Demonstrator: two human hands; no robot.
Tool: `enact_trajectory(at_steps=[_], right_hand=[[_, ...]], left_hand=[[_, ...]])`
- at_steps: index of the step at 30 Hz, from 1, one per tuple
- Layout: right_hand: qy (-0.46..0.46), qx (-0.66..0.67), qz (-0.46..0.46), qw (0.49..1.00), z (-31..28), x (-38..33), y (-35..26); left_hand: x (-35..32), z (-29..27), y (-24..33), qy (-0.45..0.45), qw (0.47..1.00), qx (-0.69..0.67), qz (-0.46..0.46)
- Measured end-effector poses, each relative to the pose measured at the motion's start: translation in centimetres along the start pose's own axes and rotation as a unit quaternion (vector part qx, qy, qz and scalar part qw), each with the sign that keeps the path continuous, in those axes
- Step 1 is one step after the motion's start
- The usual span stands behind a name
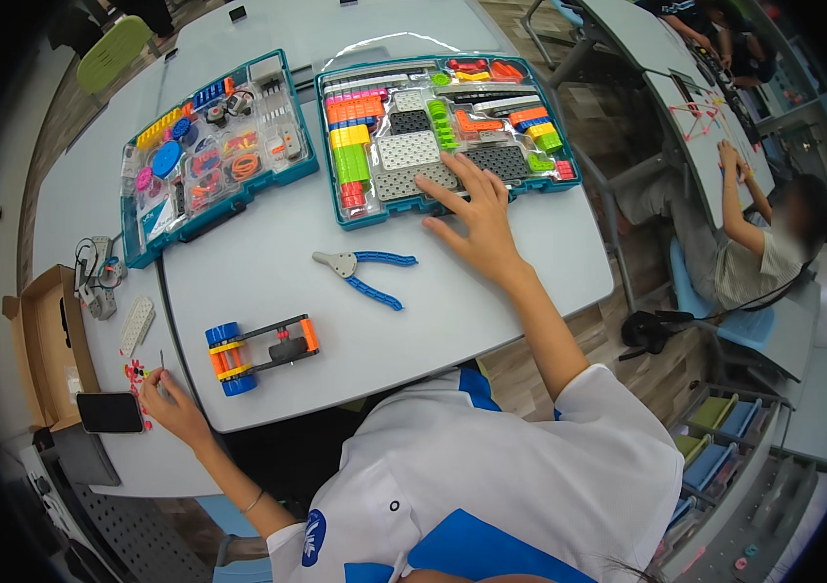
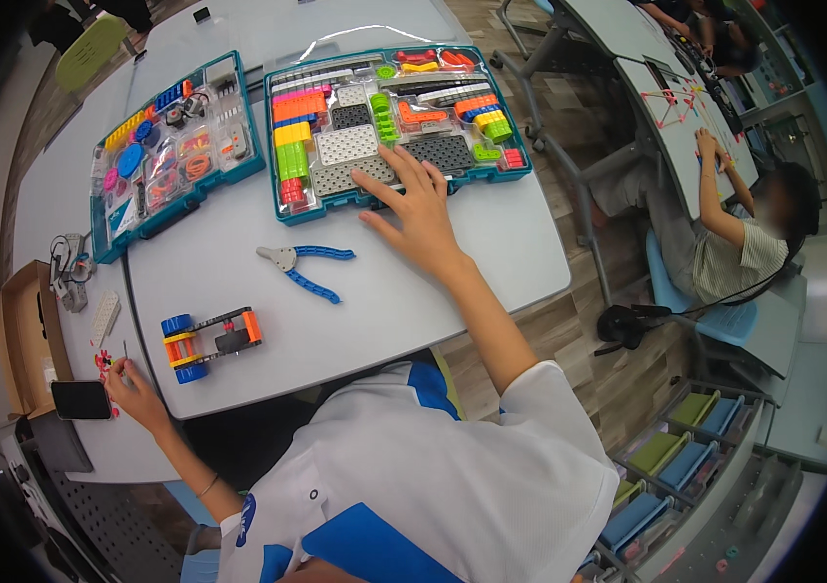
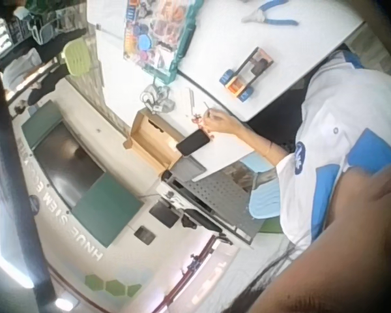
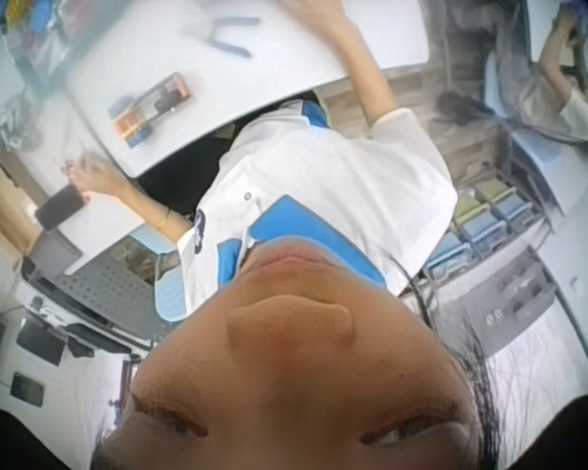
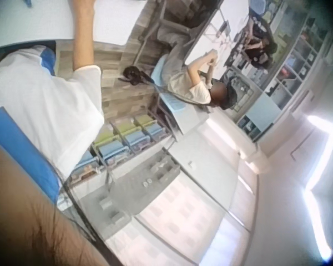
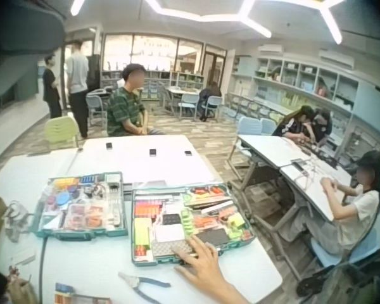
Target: The person assembles a small toy vehicle using colorful plastic building blocks. They attach wheels to a chassis, sort small connector pieces from a container, and connect various structural components from a kit box on the table.
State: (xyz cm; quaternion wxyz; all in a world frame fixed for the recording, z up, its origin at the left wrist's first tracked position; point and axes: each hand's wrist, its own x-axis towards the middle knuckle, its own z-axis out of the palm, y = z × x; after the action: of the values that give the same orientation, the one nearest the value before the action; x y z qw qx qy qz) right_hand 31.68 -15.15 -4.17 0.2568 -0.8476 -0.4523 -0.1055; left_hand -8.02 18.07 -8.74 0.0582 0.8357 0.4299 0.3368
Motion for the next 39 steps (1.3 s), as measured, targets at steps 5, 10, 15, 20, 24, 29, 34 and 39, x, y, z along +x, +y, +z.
enact_trajectory(at_steps=[5, 10, 15, 20, 24, 29, 34, 39], right_hand=[[-0.006, 0.011, 0.006, 1.0, -0.1, 0.0, -0.1], [-0.022, 0.02, 0.015, 0.999, -0.9, -0.8, -1.1], [-0.036, 0.04, 0.035, 0.998, -1.4, -2.2, -1.9], [-0.047, 0.05, 0.034, 0.997, -1.8, -2.6, -2.2], [-0.054, 0.052, 0.021, 0.997, -2.2, -3.1, -2.0], [-0.052, 0.073, 0.009, 0.996, -3.5, -1.9, -2.8], [-0.029, 0.149, -0.132, 0.98, -1.9, 5.0, -6.5], [-0.124, 0.104, -0.242, 0.957, 5.7, 11.9, -11.6]], left_hand=[[0.1, 0.0, 0.6, 0.006, 1.0, -0.019, -0.014], [0.4, 0.0, 2.3, 0.004, 1.0, 0.002, -0.015], [0.7, -0.1, 2.9, -0.011, 0.999, 0.018, -0.025], [0.9, 0.2, 3.5, 0.004, 0.999, 0.015, -0.05], [0.7, 0.0, 3.3, 0.0, 0.999, 0.031, -0.042], [0.7, -0.2, 3.4, -0.002, 0.998, 0.02, -0.06], [0.9, 0.2, 3.2, 0.004, 0.998, -0.028, -0.063], [0.4, -0.3, 2.7, 0.018, 0.998, -0.043, -0.052]])
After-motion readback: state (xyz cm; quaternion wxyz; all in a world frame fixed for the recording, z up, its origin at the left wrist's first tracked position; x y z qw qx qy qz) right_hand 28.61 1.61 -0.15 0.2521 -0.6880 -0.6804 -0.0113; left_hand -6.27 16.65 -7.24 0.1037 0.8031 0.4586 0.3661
